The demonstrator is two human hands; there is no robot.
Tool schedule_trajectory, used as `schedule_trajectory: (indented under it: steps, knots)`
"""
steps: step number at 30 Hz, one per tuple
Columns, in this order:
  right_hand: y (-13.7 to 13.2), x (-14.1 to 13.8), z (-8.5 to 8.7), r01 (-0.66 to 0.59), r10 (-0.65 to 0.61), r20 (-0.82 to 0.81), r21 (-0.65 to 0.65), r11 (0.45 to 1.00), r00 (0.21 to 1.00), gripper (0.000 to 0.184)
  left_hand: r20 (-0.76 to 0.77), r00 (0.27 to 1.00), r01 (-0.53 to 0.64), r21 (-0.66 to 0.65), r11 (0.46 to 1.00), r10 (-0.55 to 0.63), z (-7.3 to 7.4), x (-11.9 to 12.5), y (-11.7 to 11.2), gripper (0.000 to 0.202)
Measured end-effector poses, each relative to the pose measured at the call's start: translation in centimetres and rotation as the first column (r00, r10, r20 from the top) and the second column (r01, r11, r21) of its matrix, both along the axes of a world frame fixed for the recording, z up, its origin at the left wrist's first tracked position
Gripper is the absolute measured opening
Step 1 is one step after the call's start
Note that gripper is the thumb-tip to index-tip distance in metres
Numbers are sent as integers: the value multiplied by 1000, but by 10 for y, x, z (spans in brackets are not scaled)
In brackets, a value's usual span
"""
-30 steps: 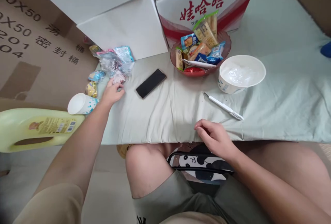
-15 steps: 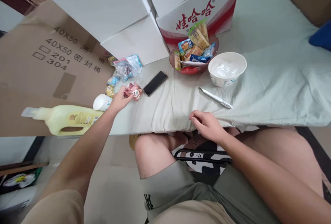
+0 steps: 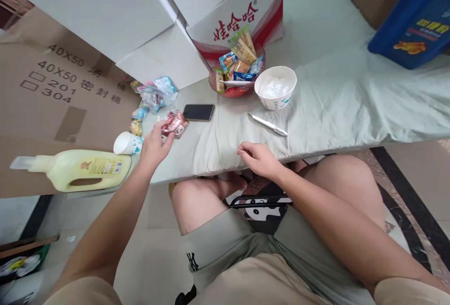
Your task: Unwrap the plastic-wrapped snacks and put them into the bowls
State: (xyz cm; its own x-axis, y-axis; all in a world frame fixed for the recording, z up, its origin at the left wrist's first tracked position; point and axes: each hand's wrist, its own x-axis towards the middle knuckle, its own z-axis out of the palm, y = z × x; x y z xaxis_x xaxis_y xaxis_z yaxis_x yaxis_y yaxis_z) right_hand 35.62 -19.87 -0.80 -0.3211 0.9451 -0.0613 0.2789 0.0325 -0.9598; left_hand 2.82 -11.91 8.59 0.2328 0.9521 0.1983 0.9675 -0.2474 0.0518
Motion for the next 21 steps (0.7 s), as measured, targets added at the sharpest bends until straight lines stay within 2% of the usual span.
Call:
schedule_trajectory:
  steps: [2, 4, 6, 7, 8, 9, 11, 13, 15, 18, 19, 21]
  knots:
    - [2, -2, 0, -8, 8, 10, -11, 1000, 1000, 25, 35, 990, 138, -26, 990, -137, -8, 18, -10, 48]
    - [3, -4, -1, 8, -8, -6, -13, 1000, 1000, 23, 106, 944, 320, -60, 945, -313, -19, 40, -18, 49]
    - [4, -6, -3, 123, -123, -35, 0, 992, 992, 26, 199, 879, 460, -106, 882, -434, -31, 62, -22, 51]
    - [4, -6, -4, 199, -198, -45, 9, 980, 979, 32, 253, 858, 484, -113, 867, -446, -38, 73, -23, 53]
    - [4, -7, -5, 257, -256, -50, 17, 966, 965, 37, 312, 852, 470, -98, 877, -421, -45, 83, -23, 53]
    - [4, -7, -6, 285, -283, -49, 23, 958, 958, 40, 377, 854, 411, -71, 909, -357, -52, 92, -22, 53]
    - [5, -7, -7, 252, -250, -39, 35, 967, 967, 39, 523, 835, 223, -43, 974, -169, -65, 107, -23, 45]
    - [4, -7, -6, 200, -200, -14, 54, 978, 980, 34, 660, 751, 102, -123, 987, 4, -75, 117, -28, 27]
    - [4, -7, -5, 188, -189, 17, 65, 980, 982, 28, 763, 640, 143, -240, 960, 95, -82, 122, -37, 28]
    - [4, -8, -4, 170, -171, 38, 47, 984, 984, 22, 862, 494, 362, -322, 875, 113, -89, 120, -55, 48]
    - [4, -8, -4, 157, -159, 41, 37, 987, 986, 21, 869, 483, 413, -338, 846, 112, -91, 118, -59, 60]
    - [4, -9, -3, 124, -125, 43, 28, 992, 991, 21, 843, 525, 412, -370, 833, 115, -95, 114, -64, 82]
